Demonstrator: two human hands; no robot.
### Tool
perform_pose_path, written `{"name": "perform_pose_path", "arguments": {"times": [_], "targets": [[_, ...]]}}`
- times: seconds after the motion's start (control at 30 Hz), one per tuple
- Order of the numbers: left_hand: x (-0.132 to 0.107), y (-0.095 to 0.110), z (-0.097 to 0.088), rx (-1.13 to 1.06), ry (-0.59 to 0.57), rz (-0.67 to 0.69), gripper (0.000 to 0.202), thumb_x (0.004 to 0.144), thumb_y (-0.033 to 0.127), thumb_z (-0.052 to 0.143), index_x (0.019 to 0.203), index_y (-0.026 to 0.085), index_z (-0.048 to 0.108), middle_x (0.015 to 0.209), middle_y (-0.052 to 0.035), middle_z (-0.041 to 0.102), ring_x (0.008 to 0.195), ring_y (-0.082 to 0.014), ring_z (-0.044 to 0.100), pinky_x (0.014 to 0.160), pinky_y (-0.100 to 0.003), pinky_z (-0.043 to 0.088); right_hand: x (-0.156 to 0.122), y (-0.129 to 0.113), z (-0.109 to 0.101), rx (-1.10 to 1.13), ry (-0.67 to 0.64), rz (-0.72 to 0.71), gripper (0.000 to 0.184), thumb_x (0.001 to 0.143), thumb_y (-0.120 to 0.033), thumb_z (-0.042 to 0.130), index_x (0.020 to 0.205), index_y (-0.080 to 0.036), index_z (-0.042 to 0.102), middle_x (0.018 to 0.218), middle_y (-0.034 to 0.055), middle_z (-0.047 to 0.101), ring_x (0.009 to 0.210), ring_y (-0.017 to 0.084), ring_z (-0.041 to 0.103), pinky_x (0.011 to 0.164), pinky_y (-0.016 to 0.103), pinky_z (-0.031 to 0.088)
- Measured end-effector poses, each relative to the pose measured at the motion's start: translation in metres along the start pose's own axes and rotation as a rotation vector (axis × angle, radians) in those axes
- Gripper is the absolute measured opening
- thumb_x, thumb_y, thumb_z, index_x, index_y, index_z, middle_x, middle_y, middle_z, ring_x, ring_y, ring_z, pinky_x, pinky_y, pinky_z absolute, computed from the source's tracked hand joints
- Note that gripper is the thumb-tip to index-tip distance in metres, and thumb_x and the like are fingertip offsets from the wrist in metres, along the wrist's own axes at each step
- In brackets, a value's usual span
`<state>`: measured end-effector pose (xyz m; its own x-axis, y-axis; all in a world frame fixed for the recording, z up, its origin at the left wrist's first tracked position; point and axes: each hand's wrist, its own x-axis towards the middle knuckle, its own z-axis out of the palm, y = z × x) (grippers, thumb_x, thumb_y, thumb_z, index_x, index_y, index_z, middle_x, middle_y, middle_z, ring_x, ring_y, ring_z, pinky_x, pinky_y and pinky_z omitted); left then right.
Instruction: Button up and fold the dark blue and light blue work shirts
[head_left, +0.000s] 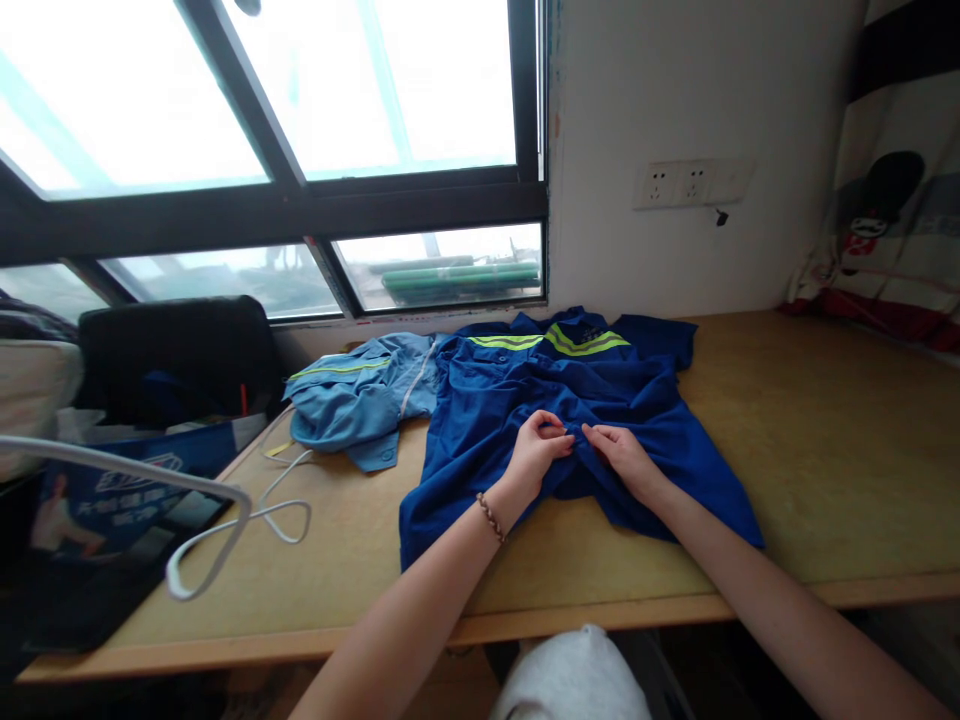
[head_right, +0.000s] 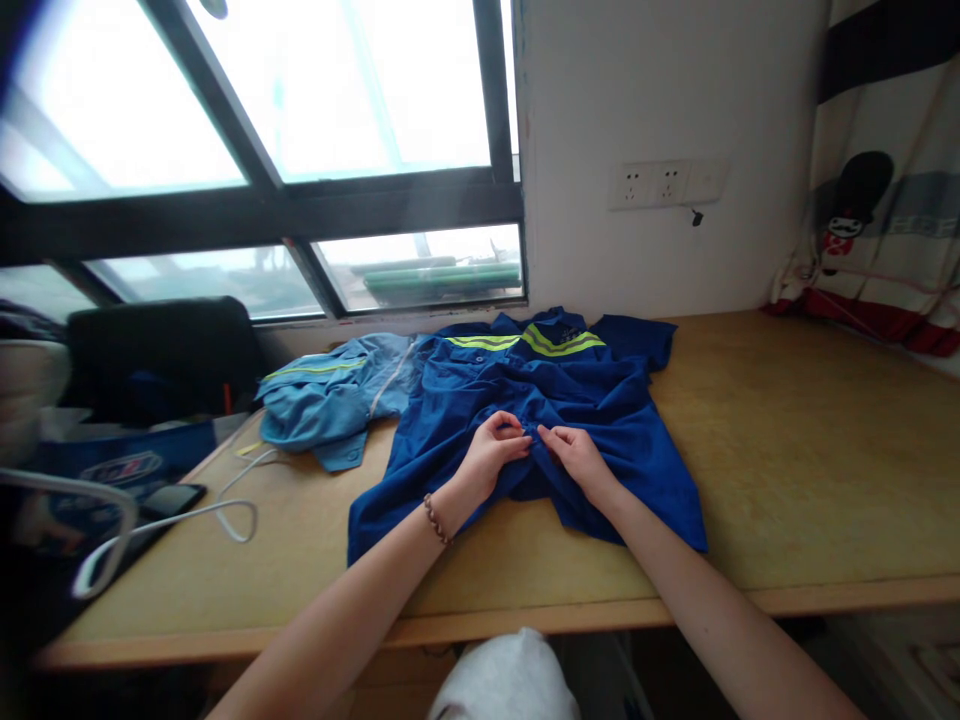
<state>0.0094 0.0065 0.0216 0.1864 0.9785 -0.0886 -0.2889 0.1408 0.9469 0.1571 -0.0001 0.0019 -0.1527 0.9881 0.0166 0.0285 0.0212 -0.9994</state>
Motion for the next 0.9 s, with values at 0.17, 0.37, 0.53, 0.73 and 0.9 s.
{"name": "perform_pose_path", "arguments": {"times": [0.17, 0.37, 0.53, 0.73, 0.9], "targets": [[-0.002, 0.001, 0.001, 0.027, -0.078, 0.056, 0.037, 0.053, 0.021, 0.075, 0.077, 0.016, 0.048, 0.062, 0.0037, 0.055, 0.057, -0.0093, 0.057, 0.057, -0.020, 0.047, -0.002, -0.002, 0.000, 0.094, 0.006, 0.054, 0.043, 0.065, -0.062, 0.054, 0.058, -0.019, 0.055, 0.050, -0.0005, 0.052, 0.050, 0.014, 0.048, 0.046, 0.025, 0.034], [-0.002, 0.000, 0.001, 0.024, -0.068, 0.060, 0.037, 0.051, 0.020, 0.075, 0.075, 0.016, 0.048, 0.061, 0.0042, 0.055, 0.055, -0.0083, 0.055, 0.055, -0.019, 0.045, -0.001, -0.001, 0.000, 0.098, -0.026, 0.062, 0.042, 0.067, -0.059, 0.054, 0.060, -0.019, 0.059, 0.049, -0.0006, 0.055, 0.051, 0.015, 0.051, 0.048, 0.025, 0.036], [-0.002, 0.000, 0.002, 0.015, -0.082, 0.059, 0.037, 0.050, 0.020, 0.076, 0.075, 0.016, 0.048, 0.062, 0.0034, 0.056, 0.056, -0.0088, 0.056, 0.055, -0.019, 0.045, 0.001, 0.004, 0.000, 0.103, -0.067, 0.070, 0.037, 0.068, -0.054, 0.057, 0.063, -0.017, 0.062, 0.051, -0.0019, 0.056, 0.046, 0.011, 0.045, 0.044, 0.022, 0.030], [-0.003, -0.001, 0.002, 0.044, -0.101, 0.046, 0.037, 0.053, 0.023, 0.076, 0.078, 0.016, 0.049, 0.062, 0.0017, 0.058, 0.056, -0.0098, 0.057, 0.055, -0.019, 0.045, 0.001, 0.003, 0.001, 0.131, -0.085, 0.112, 0.036, 0.068, -0.052, 0.057, 0.063, -0.016, 0.060, 0.051, -0.0029, 0.055, 0.046, 0.010, 0.043, 0.045, 0.022, 0.029], [0.006, 0.012, -0.009, 0.274, 0.018, 0.084, 0.029, 0.066, 0.041, 0.064, 0.069, 0.015, 0.051, 0.039, 0.0061, 0.044, 0.032, -0.0060, 0.041, 0.035, -0.016, 0.029, 0.008, 0.005, -0.007, 0.123, -0.033, 0.153, 0.040, 0.067, -0.054, 0.057, 0.051, -0.018, 0.049, 0.045, -0.0032, 0.049, 0.042, 0.009, 0.043, 0.044, 0.022, 0.032]]}}
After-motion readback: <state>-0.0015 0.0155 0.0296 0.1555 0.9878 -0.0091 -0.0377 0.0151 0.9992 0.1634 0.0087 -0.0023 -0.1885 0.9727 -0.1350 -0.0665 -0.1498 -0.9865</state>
